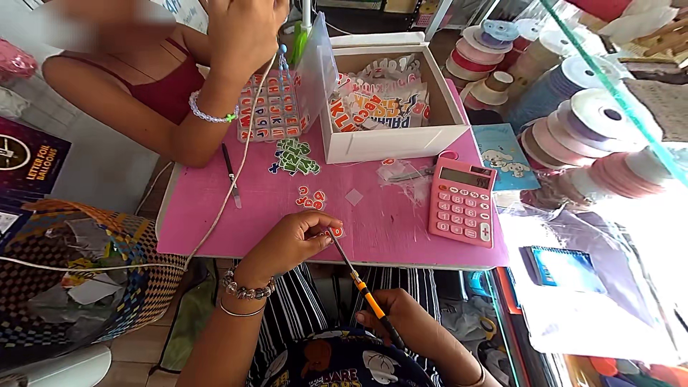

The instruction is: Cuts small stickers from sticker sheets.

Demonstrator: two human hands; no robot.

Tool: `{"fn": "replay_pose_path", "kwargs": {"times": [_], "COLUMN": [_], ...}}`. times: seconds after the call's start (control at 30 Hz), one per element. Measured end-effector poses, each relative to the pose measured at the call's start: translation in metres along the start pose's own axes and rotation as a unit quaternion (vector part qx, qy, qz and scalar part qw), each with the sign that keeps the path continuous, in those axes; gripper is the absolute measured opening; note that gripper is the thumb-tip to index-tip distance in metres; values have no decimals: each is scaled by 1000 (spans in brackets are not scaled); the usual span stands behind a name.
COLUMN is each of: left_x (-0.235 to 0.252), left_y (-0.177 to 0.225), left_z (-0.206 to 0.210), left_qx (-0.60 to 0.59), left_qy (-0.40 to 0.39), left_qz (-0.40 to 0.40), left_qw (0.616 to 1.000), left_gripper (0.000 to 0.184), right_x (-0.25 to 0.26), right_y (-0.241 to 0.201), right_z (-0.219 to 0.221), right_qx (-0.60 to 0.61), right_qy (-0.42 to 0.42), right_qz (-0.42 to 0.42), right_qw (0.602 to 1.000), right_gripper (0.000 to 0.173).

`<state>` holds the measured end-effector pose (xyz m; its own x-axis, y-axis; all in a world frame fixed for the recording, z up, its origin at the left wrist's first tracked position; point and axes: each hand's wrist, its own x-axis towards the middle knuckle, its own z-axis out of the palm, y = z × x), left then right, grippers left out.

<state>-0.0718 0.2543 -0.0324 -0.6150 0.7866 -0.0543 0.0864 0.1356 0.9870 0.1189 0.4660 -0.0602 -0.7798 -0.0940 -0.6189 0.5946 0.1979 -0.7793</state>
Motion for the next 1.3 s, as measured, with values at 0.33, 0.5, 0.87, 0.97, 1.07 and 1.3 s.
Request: {"fn": "replay_pose_path", "kwargs": {"times": [0.33, 0.5, 0.87, 0.97, 1.07, 1.3], "left_x": [-2, -14, -18, -21, -22, -24], "left_y": [-3, 1, 2, 1, 2, 2], "left_z": [5, 44, 94, 96, 97, 98], "left_qx": [-49, -159, -205, -196, -190, -180], "left_qy": [65, 196, 152, 153, 147, 139], "left_qz": [25, 80, 183, 174, 170, 166], "left_qw": [996, 964, 949, 953, 956, 959], "left_gripper": [38, 57, 69, 68, 67, 66], "right_x": [-3, -4, 2, -1, -4, -6], "right_y": [5, 5, -8, -8, -7, -5], "right_z": [-2, 4, 17, 16, 14, 13], "right_qx": [3, 75, 97, 97, 101, 111], "right_qy": [5, 30, 68, 75, 77, 82], "right_qz": [-13, -88, -176, -170, -164, -172], "right_qw": [1000, 993, 977, 978, 978, 975], "right_gripper": [38, 35, 38, 35, 34, 33]}}
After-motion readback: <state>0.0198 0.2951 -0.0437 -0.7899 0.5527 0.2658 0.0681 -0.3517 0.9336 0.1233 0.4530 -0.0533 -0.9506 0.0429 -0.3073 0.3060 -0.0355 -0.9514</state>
